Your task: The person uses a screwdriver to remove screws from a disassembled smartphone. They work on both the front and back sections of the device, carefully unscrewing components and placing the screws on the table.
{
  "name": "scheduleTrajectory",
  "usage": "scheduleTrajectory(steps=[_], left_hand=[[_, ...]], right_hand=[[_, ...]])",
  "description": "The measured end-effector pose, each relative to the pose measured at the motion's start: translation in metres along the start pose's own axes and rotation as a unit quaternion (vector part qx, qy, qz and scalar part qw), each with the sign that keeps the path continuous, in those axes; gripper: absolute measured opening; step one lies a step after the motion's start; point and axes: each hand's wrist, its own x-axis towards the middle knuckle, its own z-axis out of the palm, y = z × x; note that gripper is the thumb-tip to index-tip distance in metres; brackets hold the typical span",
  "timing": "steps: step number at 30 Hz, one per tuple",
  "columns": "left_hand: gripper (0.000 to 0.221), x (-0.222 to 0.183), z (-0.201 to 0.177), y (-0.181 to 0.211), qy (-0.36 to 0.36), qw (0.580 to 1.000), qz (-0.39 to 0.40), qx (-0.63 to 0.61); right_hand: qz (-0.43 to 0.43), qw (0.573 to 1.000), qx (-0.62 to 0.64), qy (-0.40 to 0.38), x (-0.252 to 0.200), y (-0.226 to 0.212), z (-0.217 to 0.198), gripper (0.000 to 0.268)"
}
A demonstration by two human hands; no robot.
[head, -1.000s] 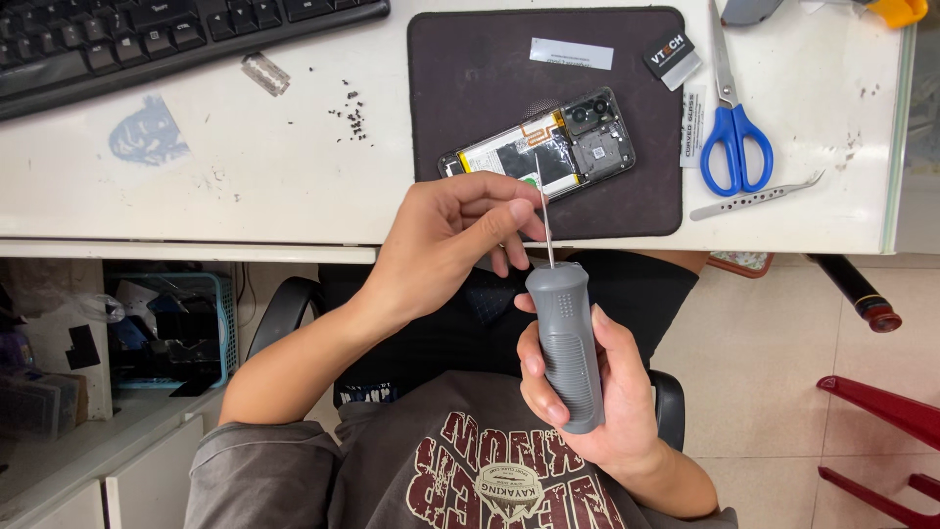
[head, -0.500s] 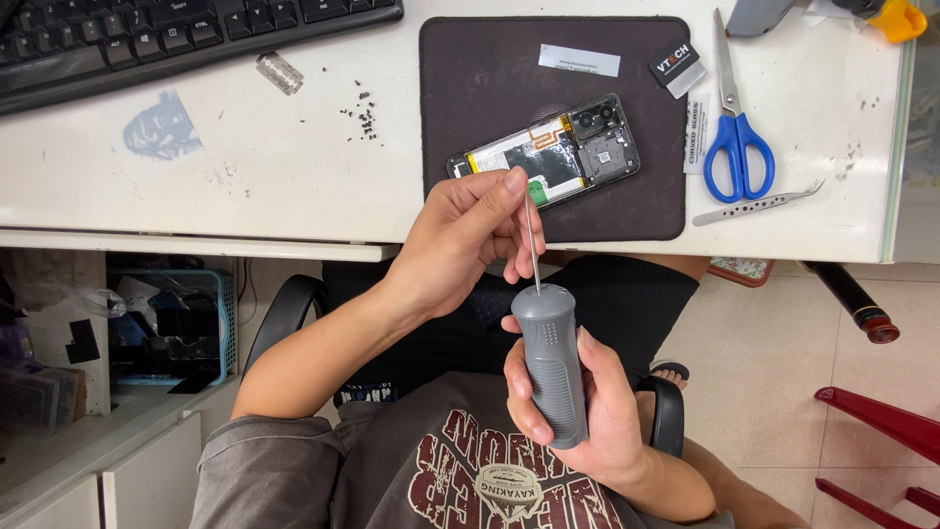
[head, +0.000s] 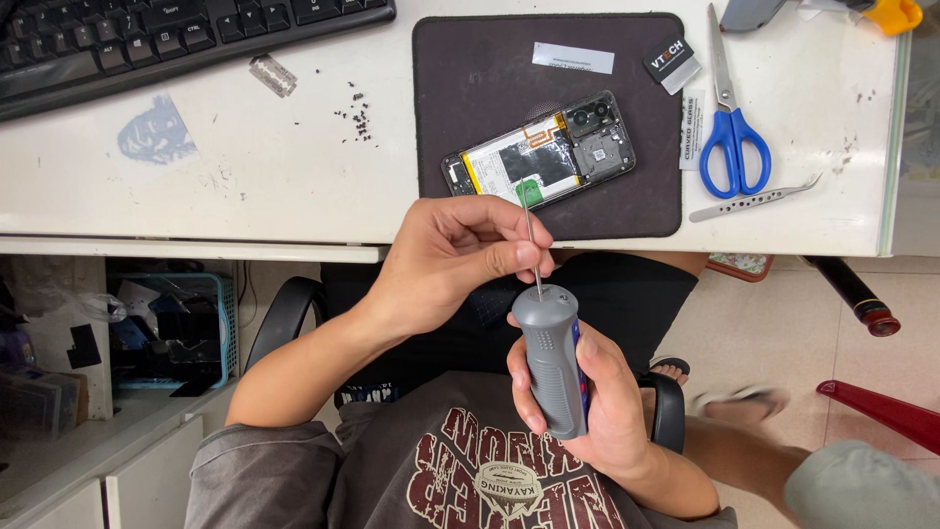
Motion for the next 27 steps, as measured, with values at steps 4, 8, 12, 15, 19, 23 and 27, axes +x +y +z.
scheduleTrajectory(steps=[4, 8, 12, 15, 19, 23, 27], left_hand=[[0.019, 0.002, -0.002, 0.002, -0.003, 1.000, -0.026, 0.001], [0.018, 0.003, -0.003, -0.003, 0.009, 1.000, -0.029, 0.000], [0.018, 0.003, -0.003, -0.006, 0.022, 0.999, -0.022, 0.009], [0.022, 0.002, 0.000, -0.001, 0.028, 0.998, -0.044, 0.023], [0.031, -0.005, 0.007, 0.016, -0.016, 0.998, -0.050, 0.019], [0.049, -0.022, 0.016, 0.027, -0.126, 0.986, 0.018, 0.109], [0.051, -0.027, 0.023, 0.022, -0.136, 0.953, 0.099, 0.253]], right_hand=[[-0.006, 1.000, 0.010, -0.009, 0.002, -0.001, 0.000, 0.062], [0.005, 1.000, 0.022, -0.013, 0.002, -0.003, 0.000, 0.061], [-0.004, 1.000, 0.014, -0.016, 0.003, -0.002, 0.002, 0.063], [-0.011, 1.000, -0.009, 0.001, 0.001, -0.002, -0.001, 0.064], [-0.035, 0.998, -0.050, 0.003, -0.005, 0.004, -0.011, 0.067], [-0.111, 0.968, -0.224, -0.004, -0.014, 0.008, -0.032, 0.074], [-0.234, 0.915, -0.330, -0.002, -0.010, 0.015, -0.053, 0.073]])
